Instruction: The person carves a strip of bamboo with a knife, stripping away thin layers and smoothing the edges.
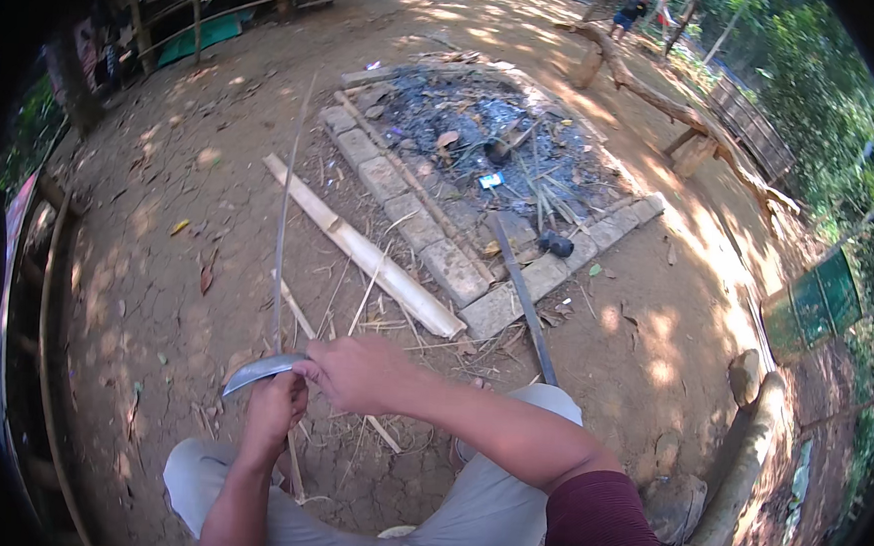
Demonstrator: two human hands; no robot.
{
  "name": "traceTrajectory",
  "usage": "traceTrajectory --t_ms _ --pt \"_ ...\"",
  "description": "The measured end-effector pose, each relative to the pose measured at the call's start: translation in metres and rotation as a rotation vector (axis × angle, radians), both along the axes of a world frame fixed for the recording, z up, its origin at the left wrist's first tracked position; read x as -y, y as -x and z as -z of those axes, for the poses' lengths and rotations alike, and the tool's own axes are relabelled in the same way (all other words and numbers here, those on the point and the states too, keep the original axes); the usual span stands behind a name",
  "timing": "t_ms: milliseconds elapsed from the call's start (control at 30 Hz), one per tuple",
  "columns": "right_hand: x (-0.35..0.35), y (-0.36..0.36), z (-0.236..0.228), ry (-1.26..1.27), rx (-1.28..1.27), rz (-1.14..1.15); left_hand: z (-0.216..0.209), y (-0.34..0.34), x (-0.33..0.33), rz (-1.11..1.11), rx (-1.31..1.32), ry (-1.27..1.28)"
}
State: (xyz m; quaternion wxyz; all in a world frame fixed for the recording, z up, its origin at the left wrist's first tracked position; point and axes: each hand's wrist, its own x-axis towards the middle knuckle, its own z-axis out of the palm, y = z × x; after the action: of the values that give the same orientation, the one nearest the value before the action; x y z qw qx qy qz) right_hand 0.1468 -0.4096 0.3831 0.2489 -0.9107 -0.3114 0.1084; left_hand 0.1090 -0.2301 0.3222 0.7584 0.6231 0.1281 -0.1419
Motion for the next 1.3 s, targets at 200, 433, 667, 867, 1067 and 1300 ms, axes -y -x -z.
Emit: traceTrajectory --t_ms 200,433,667,867,1067,1300 --pt "0.004 -0.006 0.021 -0.057 0.279 0.038 0.007 0.006 0.001 0.185 0.055 -0.54" --pt "0.01 -0.028 0.027 -0.054 0.362 0.158 -0.007 0.016 0.013 0.093 0.029 -0.33" --pt "0.047 -0.075 0.038 0.098 0.45 0.409 -0.012 0.036 0.024 0.205 0.143 -0.417" --pt "0.088 -0.108 0.045 0.147 0.495 0.601 -0.023 0.056 0.03 0.357 0.117 -0.474" --pt "0.14 -0.133 0.05 0.228 0.525 0.771 -0.029 0.067 0.033 0.494 0.125 -0.501" --pt "0.165 -0.137 0.063 0.236 0.65 0.748 -0.036 0.07 0.03 0.518 0.068 -0.404"
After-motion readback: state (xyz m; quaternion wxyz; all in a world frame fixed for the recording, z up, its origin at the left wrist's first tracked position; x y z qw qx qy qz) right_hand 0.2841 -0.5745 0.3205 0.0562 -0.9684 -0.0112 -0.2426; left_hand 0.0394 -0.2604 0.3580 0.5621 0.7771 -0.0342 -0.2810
